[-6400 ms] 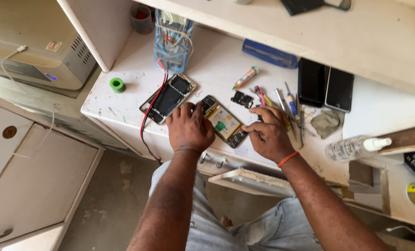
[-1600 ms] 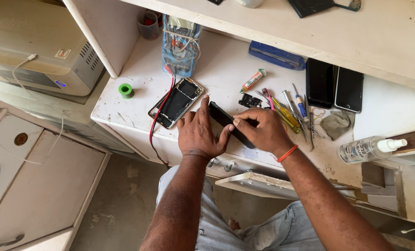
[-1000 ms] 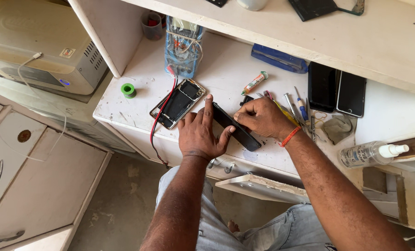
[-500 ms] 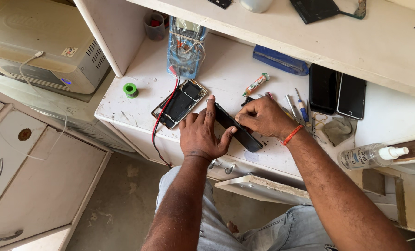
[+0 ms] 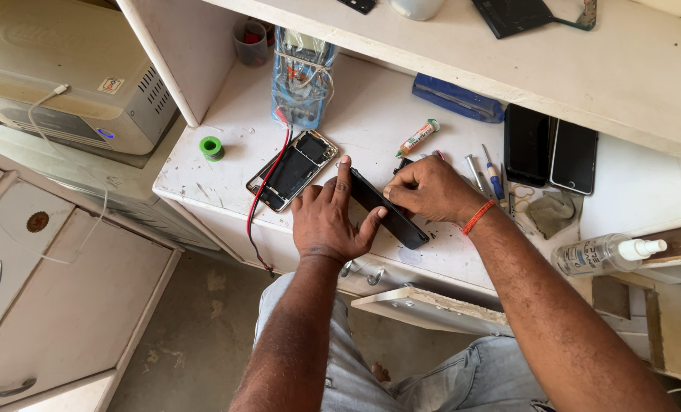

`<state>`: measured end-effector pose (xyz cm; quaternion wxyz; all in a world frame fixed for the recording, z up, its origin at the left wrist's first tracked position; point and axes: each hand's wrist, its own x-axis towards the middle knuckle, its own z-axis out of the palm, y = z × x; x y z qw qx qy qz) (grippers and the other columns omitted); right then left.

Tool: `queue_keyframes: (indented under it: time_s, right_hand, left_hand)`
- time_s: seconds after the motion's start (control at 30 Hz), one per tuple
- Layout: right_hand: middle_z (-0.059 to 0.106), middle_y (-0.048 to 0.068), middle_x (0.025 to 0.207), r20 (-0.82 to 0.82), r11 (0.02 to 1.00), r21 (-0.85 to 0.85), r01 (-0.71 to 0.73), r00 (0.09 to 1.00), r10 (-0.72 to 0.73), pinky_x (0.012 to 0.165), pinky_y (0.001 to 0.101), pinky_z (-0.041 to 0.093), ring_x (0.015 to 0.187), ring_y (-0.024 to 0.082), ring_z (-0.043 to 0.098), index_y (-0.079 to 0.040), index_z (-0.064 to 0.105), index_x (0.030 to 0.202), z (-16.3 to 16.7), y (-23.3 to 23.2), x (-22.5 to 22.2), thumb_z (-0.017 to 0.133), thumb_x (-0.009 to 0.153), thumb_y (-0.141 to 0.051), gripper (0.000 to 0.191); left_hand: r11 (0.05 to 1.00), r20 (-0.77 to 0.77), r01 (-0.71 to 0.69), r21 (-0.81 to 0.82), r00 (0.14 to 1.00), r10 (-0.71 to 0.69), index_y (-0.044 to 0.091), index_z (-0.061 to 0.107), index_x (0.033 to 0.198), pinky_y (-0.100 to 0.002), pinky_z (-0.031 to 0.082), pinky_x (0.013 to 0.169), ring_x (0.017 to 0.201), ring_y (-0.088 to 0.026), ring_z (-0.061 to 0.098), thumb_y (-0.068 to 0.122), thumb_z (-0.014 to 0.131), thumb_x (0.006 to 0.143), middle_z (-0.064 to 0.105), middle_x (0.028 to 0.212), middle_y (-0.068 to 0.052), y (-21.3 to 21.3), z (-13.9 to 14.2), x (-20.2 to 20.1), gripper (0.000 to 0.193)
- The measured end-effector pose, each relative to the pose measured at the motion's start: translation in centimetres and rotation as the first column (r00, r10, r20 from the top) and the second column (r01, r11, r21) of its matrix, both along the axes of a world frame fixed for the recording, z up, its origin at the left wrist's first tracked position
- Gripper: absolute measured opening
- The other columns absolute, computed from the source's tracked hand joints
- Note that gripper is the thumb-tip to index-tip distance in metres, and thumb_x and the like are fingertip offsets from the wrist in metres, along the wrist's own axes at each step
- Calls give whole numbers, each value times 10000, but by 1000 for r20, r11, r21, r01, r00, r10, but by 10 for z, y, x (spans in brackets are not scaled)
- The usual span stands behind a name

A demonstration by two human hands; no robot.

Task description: The person works on a smartphone at a cluttered repair workbench, separating the back cover and frame from the phone body, lifting out the internal assembly, and pressing and aligning the screen and frame edges by hand. They repeatedly reposition the phone parts and press along the edges while handling the battery and frame components.

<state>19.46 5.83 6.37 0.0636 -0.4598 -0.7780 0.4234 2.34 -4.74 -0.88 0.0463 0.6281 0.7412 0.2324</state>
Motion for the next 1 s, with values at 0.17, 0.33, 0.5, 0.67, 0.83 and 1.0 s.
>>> queue_keyframes:
  time_s: [0.17, 0.33, 0.5, 0.67, 0.83, 1.0]
  right_hand:
    - [748, 74, 671, 26, 999, 24, -21, 999, 20, 543, 267, 555, 573, 95, 671, -3, 810, 927, 1, 1, -1, 703, 892, -230, 253]
    - [757, 77, 689, 54, 1000, -6, -3, 999, 4, 563, 270, 581, 588, 99, 692, -9, 804, 948, 3, 1, -2, 699, 893, -234, 255]
    - [758, 74, 692, 45, 1000, -13, 0, 999, 1, 565, 269, 581, 590, 100, 691, -7, 806, 944, 3, 1, -2, 701, 890, -233, 254]
    - [756, 73, 690, 32, 1000, -15, -2, 999, 2, 565, 269, 578, 590, 101, 688, -4, 809, 936, 1, 2, -1, 700, 892, -232, 256]
    - [757, 71, 690, 31, 1000, -15, -8, 999, 9, 564, 269, 584, 589, 102, 695, -7, 806, 941, 0, 3, -2, 701, 890, -239, 260]
    - [759, 77, 693, 46, 1000, -9, -12, 999, 12, 561, 270, 583, 589, 104, 696, -9, 805, 946, 1, 2, -2, 701, 895, -244, 263]
  left_hand:
    - [1000, -5, 1, 5, 1000, -1, 113, 282, 1618, -446, 397, 915, 989, -254, 563, 783, 511, 865, 694, 1105, -39, 0, 0, 0, 1034]
    - [1000, 0, 1, 27, 1000, -1, 116, 293, 1614, -450, 397, 915, 991, -257, 565, 781, 524, 858, 697, 1110, -38, 0, 0, -1, 1033]
    - [1000, 7, -1, 7, 1000, 1, 120, 292, 1620, -450, 399, 931, 1010, -260, 566, 781, 527, 860, 695, 1098, -41, -1, 0, 0, 1034]
    - [1000, 4, -4, 19, 1000, 3, 121, 297, 1614, -453, 399, 928, 1007, -260, 566, 782, 533, 855, 698, 1103, -39, 0, 1, 0, 1034]
    - [1000, 15, -2, 21, 1000, 2, 122, 304, 1610, -457, 400, 924, 1004, -259, 569, 780, 539, 850, 700, 1103, -35, -1, 1, -1, 1032]
    - [999, 20, -5, 32, 1000, 5, 125, 312, 1608, -451, 402, 936, 1024, -258, 574, 779, 541, 853, 701, 1094, -37, -1, 1, 0, 1025]
